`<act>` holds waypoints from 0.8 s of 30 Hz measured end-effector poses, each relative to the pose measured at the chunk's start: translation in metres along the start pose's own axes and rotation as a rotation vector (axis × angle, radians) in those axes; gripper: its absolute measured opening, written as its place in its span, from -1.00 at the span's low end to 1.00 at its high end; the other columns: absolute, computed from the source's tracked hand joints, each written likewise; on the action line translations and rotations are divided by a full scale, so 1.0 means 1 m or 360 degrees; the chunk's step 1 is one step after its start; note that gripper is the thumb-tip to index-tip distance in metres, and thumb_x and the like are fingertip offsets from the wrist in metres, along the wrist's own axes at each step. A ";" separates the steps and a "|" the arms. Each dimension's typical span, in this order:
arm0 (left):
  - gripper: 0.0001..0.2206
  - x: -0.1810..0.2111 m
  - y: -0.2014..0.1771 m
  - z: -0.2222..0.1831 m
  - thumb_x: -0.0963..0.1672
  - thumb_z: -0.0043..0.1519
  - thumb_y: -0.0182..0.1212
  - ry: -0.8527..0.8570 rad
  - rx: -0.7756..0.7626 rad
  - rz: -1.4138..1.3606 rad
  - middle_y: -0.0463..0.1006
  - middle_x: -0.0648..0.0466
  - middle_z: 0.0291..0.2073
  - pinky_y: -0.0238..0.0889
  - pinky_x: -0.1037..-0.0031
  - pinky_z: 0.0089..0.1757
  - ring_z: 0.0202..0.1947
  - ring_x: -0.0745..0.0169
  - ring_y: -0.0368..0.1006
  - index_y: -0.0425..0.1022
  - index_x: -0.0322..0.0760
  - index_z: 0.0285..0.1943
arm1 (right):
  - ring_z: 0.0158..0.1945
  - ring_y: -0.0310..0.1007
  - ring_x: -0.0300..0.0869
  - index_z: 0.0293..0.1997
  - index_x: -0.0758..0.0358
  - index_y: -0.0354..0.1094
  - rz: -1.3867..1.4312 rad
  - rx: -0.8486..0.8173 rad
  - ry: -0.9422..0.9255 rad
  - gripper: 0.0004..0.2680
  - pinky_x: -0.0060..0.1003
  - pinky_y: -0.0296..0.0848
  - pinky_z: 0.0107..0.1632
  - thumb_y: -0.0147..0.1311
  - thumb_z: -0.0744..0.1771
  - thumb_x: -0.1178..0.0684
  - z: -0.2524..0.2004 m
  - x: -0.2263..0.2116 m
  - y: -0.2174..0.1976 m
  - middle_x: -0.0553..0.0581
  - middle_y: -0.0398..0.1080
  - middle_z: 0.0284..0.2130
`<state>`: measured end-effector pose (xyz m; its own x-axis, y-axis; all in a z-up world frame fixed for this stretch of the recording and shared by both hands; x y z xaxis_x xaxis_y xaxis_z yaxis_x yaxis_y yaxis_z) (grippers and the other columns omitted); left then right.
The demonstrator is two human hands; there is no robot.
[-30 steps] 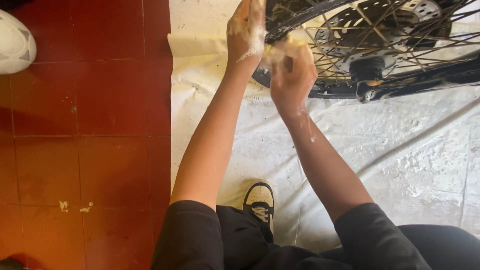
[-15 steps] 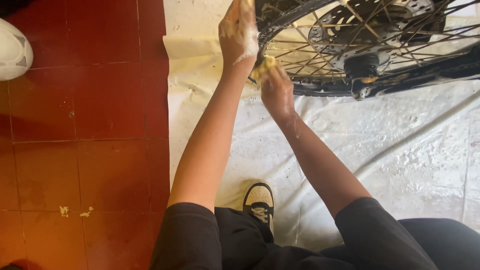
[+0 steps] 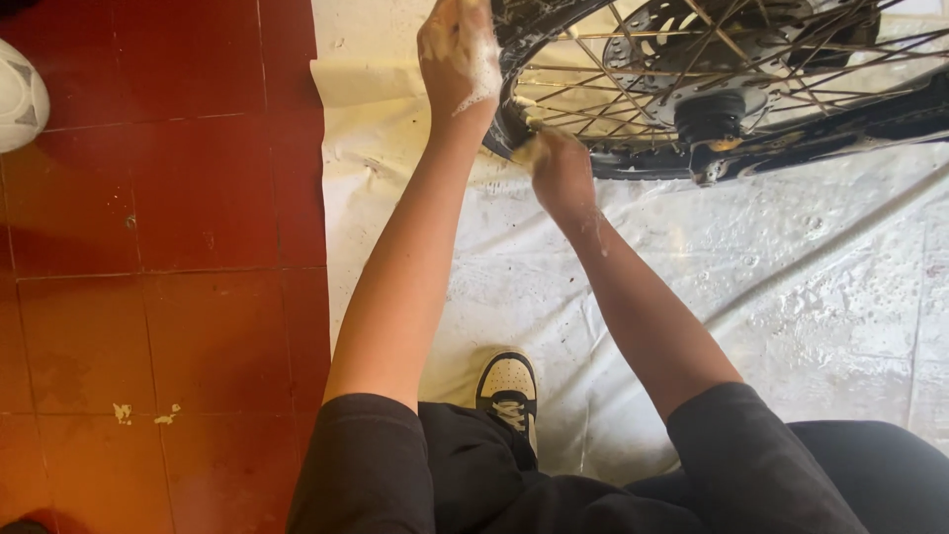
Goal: The person washes a motorcycle using a yellow sponge and soapy water from a green tray. They scrub the front wheel, tire, spokes, brake disc, and the side of the motorcycle body, repeatedly dipping the sponge into the tray to reload soap.
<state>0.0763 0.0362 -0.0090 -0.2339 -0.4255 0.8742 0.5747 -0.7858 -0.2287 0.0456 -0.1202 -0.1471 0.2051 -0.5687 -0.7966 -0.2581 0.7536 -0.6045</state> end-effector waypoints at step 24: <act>-0.74 0.204 0.090 -0.102 -0.24 0.09 0.34 0.1601 -0.0327 -0.0249 0.35 0.16 -0.59 0.10 0.46 -0.45 -0.67 0.27 0.07 0.34 -0.22 -0.60 | -0.31 0.54 -0.11 -0.15 0.31 0.44 -0.0365 -0.0826 0.0221 -0.89 -0.24 0.53 -0.19 0.00 0.34 0.15 -0.069 0.004 -0.137 0.15 0.55 -0.31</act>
<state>0.0000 -0.1672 0.1054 -0.8950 -0.4162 0.1603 0.3591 -0.8856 -0.2945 0.0167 -0.2488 -0.0684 0.1935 -0.7625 -0.6173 -0.6575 0.3662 -0.6585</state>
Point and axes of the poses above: each hand's wrist, its own z-axis towards the middle knuckle, its own y-axis out of the palm, x = y × z, the point moved 7 cm from there along z, towards the middle knuckle
